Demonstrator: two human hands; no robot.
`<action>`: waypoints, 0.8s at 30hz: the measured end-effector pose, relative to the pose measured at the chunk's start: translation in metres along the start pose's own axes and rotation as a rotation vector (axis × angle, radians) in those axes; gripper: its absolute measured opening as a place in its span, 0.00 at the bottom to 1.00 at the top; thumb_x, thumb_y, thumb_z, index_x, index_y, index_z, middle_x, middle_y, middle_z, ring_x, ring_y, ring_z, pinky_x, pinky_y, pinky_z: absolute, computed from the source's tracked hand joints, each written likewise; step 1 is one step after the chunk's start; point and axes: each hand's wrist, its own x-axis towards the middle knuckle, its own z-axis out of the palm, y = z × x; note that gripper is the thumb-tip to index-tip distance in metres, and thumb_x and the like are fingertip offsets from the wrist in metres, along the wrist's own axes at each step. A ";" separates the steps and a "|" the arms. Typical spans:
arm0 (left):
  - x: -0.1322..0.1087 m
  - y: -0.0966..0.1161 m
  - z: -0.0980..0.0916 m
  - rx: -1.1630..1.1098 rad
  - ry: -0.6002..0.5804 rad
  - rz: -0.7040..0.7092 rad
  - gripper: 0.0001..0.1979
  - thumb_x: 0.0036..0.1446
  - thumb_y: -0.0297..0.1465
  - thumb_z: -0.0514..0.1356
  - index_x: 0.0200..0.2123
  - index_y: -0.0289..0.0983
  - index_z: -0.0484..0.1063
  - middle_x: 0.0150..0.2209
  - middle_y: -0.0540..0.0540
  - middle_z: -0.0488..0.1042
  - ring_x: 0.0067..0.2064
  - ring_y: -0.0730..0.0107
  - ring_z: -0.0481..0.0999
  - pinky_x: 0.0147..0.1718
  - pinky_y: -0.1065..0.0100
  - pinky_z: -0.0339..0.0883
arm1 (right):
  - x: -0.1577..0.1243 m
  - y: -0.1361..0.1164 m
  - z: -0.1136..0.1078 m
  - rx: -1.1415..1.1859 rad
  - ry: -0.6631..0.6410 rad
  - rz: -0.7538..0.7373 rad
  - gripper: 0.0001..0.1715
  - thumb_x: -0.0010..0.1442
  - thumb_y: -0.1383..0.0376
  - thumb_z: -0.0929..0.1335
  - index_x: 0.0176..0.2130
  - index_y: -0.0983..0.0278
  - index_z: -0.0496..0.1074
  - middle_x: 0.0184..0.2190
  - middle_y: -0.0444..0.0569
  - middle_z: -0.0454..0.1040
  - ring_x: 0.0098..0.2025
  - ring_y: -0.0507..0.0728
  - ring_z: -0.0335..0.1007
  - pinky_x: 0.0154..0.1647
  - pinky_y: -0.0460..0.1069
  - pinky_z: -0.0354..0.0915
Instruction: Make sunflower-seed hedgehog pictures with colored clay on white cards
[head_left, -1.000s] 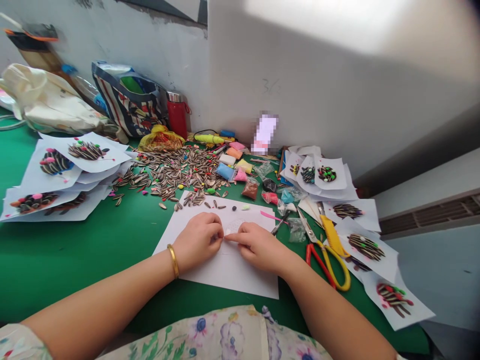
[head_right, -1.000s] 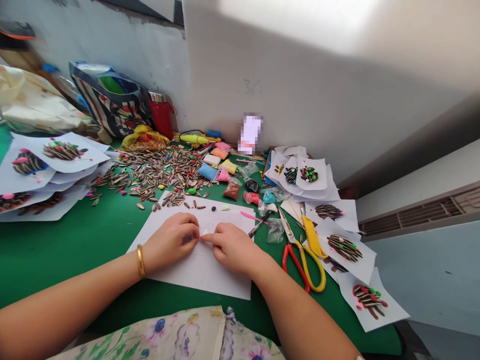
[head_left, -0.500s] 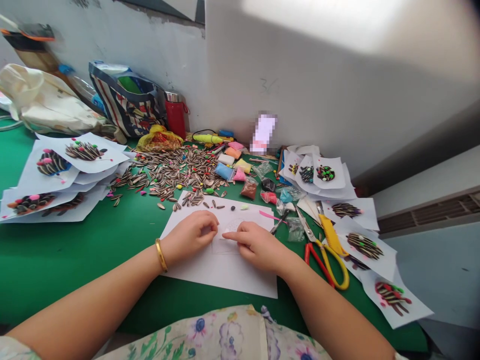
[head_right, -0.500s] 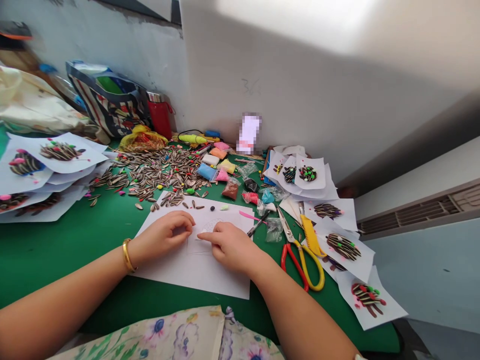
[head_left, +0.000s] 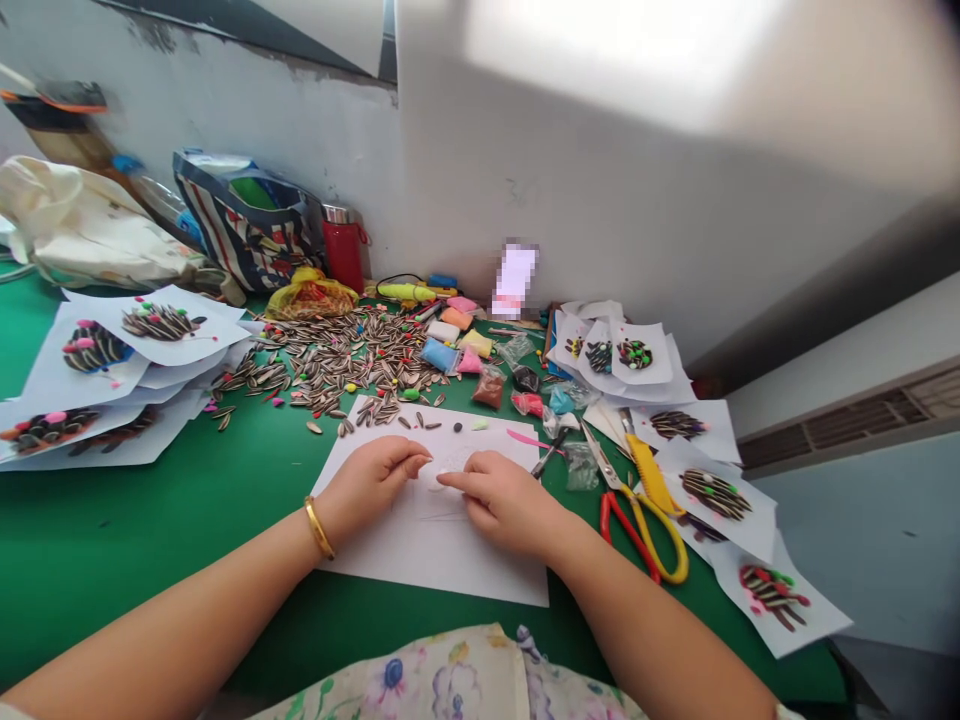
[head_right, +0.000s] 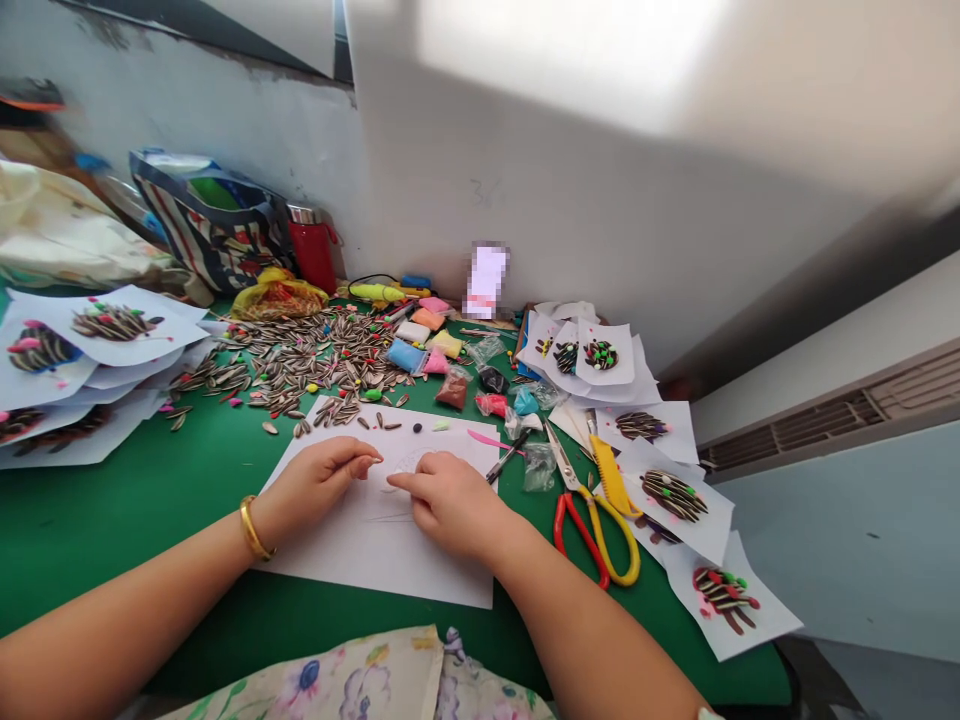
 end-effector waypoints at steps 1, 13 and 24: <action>0.000 0.000 0.001 -0.001 0.027 0.004 0.13 0.63 0.36 0.53 0.38 0.39 0.77 0.35 0.47 0.79 0.39 0.65 0.78 0.41 0.64 0.72 | 0.001 0.001 -0.001 0.000 0.023 0.000 0.27 0.60 0.75 0.63 0.56 0.60 0.71 0.39 0.50 0.70 0.42 0.56 0.64 0.45 0.50 0.62; 0.003 0.002 0.009 -0.244 0.141 -0.044 0.11 0.60 0.31 0.54 0.45 0.38 0.73 0.44 0.43 0.77 0.42 0.65 0.81 0.45 0.59 0.75 | -0.019 0.063 -0.050 -0.478 0.279 0.669 0.29 0.55 0.75 0.64 0.55 0.61 0.70 0.47 0.57 0.69 0.50 0.65 0.62 0.47 0.57 0.60; 0.008 0.020 0.011 -0.625 0.194 -0.129 0.19 0.54 0.35 0.63 0.48 0.37 0.67 0.38 0.45 0.77 0.43 0.63 0.79 0.44 0.52 0.78 | -0.022 0.087 -0.051 -0.563 0.193 0.792 0.11 0.61 0.64 0.67 0.45 0.61 0.73 0.45 0.57 0.69 0.48 0.65 0.62 0.43 0.57 0.58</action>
